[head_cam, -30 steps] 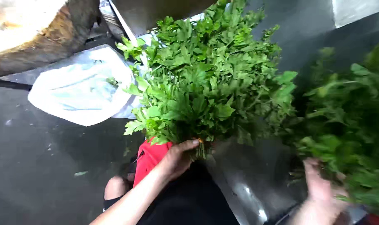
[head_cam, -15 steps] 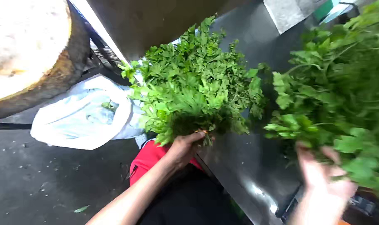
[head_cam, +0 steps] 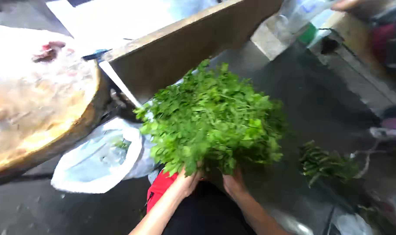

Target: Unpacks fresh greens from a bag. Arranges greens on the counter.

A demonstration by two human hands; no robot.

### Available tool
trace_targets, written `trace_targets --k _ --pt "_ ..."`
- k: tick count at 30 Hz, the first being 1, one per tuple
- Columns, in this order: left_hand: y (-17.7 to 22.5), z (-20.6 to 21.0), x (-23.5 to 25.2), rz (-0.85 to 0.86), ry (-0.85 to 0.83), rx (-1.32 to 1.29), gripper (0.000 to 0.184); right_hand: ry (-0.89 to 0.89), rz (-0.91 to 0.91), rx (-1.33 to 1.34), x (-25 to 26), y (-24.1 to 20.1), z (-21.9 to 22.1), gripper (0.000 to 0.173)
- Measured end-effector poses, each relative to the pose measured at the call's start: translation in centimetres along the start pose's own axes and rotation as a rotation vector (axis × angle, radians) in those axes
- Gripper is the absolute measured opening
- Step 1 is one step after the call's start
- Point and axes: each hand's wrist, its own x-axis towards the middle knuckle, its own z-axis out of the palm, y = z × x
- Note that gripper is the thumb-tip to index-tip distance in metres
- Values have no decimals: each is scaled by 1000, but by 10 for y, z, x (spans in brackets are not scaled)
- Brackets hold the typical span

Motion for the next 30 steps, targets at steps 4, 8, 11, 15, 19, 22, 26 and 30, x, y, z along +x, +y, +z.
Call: trace_targets --k 4,8,11,15,19,22,26,30 --pt "-11 -5 23 -112 -128 -138 33 6 -12 -98 0 5 -3 29" --pt "-1 2 18 -147 -40 -1 30 35 7 -120 -4 5 -4 41" --pt "7 6 16 -114 -109 47 26 132 -37 21 -1 7 -5 36" --pt "25 4 25 -263 -112 86 23 311 -27 216 -3 -22 -2 29" --pt "55 -23 13 -399 -225 109 25 404 -64 219 -14 -78 -21 22" --pt "76 -43 1 -422 -279 173 27 410 -65 207 -22 -99 -37 22" --pt "93 -66 -12 -429 -357 336 21 476 -114 201 -38 -101 -42 28" --pt "147 -80 -70 -299 -441 473 23 535 -297 207 -87 -92 -40 26"
